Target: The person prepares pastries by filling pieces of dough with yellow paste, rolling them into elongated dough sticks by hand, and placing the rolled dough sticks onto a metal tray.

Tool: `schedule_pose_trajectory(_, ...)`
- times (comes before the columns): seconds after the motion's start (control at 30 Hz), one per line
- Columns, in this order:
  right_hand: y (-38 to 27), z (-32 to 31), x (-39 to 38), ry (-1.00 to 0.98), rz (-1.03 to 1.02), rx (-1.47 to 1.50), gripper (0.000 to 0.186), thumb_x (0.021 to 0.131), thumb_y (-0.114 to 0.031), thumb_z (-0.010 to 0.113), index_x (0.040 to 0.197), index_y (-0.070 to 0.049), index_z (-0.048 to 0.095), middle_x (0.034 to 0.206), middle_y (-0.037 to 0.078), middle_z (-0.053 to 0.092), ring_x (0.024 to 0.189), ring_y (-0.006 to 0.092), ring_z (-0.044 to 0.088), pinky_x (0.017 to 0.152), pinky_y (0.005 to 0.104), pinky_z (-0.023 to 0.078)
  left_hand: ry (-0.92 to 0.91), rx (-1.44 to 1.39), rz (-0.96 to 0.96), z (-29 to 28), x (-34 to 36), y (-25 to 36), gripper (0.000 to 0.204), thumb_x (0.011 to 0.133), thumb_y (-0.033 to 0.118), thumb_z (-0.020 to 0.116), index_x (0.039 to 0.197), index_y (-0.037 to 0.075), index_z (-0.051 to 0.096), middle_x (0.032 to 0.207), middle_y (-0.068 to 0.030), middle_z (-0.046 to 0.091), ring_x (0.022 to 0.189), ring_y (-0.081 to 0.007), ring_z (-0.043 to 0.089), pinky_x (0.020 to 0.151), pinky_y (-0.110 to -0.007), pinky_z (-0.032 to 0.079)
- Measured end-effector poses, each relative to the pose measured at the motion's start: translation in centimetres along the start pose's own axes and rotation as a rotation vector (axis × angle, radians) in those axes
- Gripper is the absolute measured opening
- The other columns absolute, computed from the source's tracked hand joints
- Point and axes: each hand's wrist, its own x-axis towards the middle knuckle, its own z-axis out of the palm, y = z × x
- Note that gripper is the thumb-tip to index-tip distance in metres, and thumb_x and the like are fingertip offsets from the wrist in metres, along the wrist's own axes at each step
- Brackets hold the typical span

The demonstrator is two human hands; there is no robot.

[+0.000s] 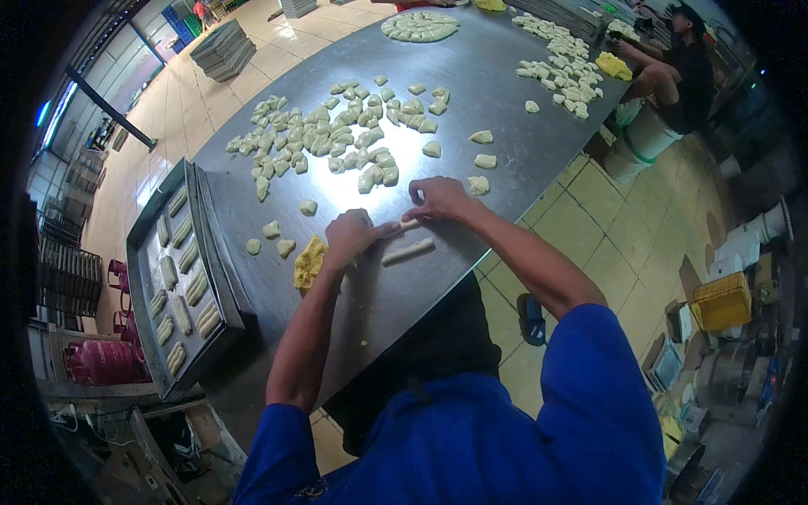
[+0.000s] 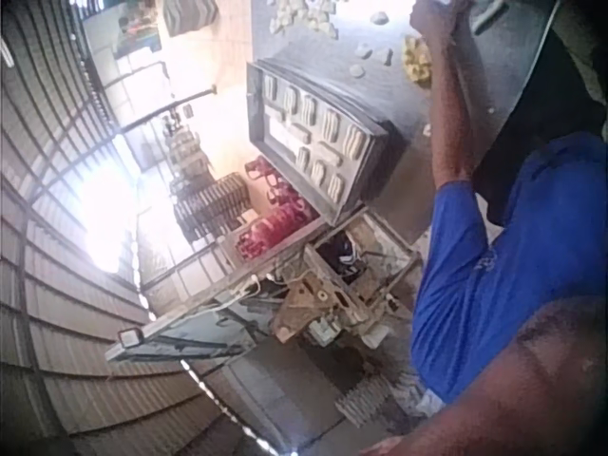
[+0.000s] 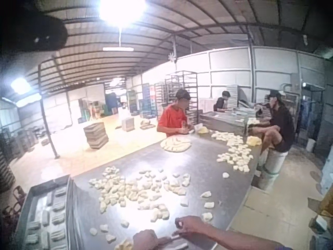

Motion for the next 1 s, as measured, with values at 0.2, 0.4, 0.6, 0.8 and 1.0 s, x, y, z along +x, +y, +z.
schedule_pose_trajectory(0.2, -0.1, 0.3, -0.2, 0.063, -0.007, 0.002, 0.06, 0.07, -0.07, 0.08, 0.091, -0.015, 0.068, 0.089, 0.01, 0.071, 0.09, 0.0305, 0.068, 0.075, 0.0445, 0.05, -0.04, 0.033, -0.072, 0.0, 0.7, 0.0, 0.07, 0.077, 0.073, 0.072, 0.079, 0.003, 0.075, 0.074, -0.0124, 0.072, 0.068, -0.0269, 0.07, 0.064, -0.041, 0.053)
schedule_pose_trajectory(0.4, 0.0, 0.6, -0.3, 0.104, -0.029, 0.01, 0.061, 0.07, -0.073, 0.078, 0.089, -0.015, 0.067, 0.085, 0.01, 0.071, 0.087, 0.0312, 0.069, 0.073, 0.0448, 0.05, -0.064, -0.032, -0.04, -0.1, 0.5, -0.4, 0.074, 0.076, 0.076, 0.072, 0.081, 0.002, 0.076, 0.073, -0.0127, 0.072, 0.066, -0.0276, 0.069, 0.064, -0.041, 0.052)
schedule_pose_trajectory(0.6, -0.2, 0.8, -0.1, 0.168, -0.087, -0.025, 0.062, 0.073, -0.073, 0.076, 0.089, -0.015, 0.066, 0.074, 0.008, 0.066, 0.074, 0.0294, 0.066, 0.065, 0.0438, 0.048, 0.028, 0.126, -0.021, 0.7, 1.7, -0.9, 0.074, 0.076, 0.077, 0.071, 0.071, 0.003, 0.074, 0.068, -0.014, 0.07, 0.064, -0.0301, 0.07, 0.061, -0.044, 0.053)
schedule_pose_trajectory(0.8, 0.4, 0.4, 0.8, 0.134, -0.068, -0.029, 0.065, 0.072, -0.077, 0.073, 0.087, -0.015, 0.069, 0.078, 0.009, 0.069, 0.079, 0.0307, 0.068, 0.069, 0.0445, 0.05, -0.05, -0.009, -0.07, 0.0, 1.6, -0.7, 0.074, 0.075, 0.077, 0.071, 0.072, 0.003, 0.074, 0.069, -0.0149, 0.071, 0.065, -0.0315, 0.071, 0.061, -0.044, 0.054)
schedule_pose_trajectory(1.0, -0.7, 0.8, 1.0, 0.08, -0.054, -0.088, 0.063, 0.075, -0.077, 0.072, 0.086, -0.014, 0.073, 0.084, 0.01, 0.072, 0.084, 0.0301, 0.07, 0.074, 0.0441, 0.053, 0.078, 0.104, -0.036, 0.6, 1.5, -0.8, 0.07, 0.078, 0.073, 0.072, 0.071, 0.003, 0.074, 0.066, -0.0129, 0.07, 0.063, -0.0294, 0.07, 0.062, -0.043, 0.054)
